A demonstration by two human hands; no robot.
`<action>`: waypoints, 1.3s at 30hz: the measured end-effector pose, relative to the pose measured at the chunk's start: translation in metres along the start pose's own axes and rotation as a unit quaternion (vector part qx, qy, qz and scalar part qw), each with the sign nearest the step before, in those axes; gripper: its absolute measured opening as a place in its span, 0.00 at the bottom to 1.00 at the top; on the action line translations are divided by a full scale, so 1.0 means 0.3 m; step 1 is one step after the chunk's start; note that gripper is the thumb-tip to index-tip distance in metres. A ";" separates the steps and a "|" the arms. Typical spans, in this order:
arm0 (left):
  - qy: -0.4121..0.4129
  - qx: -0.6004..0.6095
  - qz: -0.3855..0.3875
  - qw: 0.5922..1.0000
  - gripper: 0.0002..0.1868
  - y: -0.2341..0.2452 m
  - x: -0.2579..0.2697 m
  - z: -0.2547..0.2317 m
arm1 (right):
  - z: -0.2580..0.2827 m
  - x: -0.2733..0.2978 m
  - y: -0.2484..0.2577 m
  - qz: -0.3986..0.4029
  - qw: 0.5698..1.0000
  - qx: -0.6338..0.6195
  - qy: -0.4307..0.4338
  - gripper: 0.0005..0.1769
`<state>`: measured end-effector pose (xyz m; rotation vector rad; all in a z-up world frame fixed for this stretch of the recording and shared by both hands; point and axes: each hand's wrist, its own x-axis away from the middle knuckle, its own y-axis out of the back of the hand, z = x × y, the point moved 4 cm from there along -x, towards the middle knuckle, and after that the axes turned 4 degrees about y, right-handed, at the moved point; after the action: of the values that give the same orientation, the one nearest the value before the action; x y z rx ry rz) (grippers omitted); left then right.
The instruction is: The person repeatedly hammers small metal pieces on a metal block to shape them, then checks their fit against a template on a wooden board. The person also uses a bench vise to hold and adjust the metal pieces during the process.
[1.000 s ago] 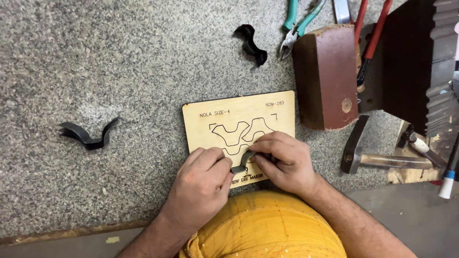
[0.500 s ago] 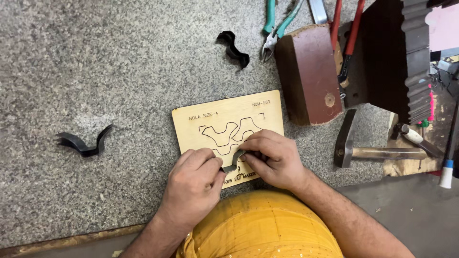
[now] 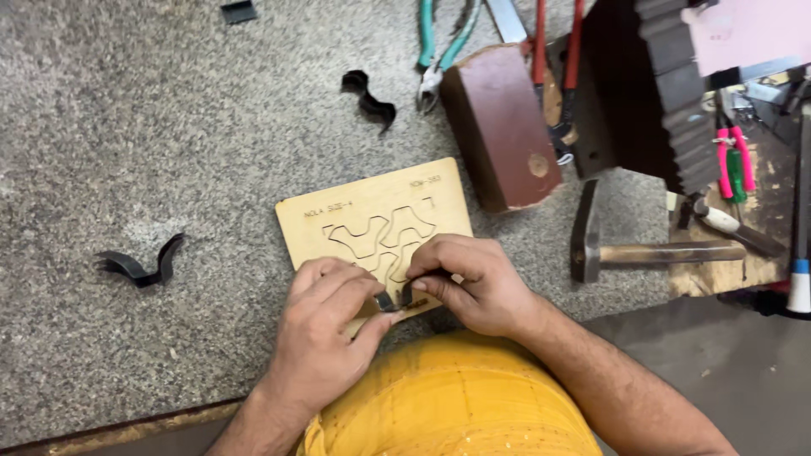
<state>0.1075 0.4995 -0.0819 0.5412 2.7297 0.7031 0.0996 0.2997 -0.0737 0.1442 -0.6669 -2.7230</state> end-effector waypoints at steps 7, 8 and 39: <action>0.059 0.131 0.074 0.987 0.20 -0.132 -0.016 -0.139 | 0.065 0.172 0.126 -0.079 0.996 0.042 -0.003 0.14; 0.065 0.136 0.077 0.986 0.20 -0.160 -0.016 -0.156 | 0.050 0.218 0.148 -0.100 0.994 0.036 -0.023 0.17; -0.102 0.110 -0.081 0.985 0.22 -0.911 -0.454 -0.443 | -0.265 1.285 0.785 -0.177 0.948 -0.107 -0.242 0.30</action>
<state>0.1049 0.1666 -0.0859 0.4067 2.6339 0.2918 -0.1795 -0.0630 -0.0418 -0.5224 -0.4938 -3.1881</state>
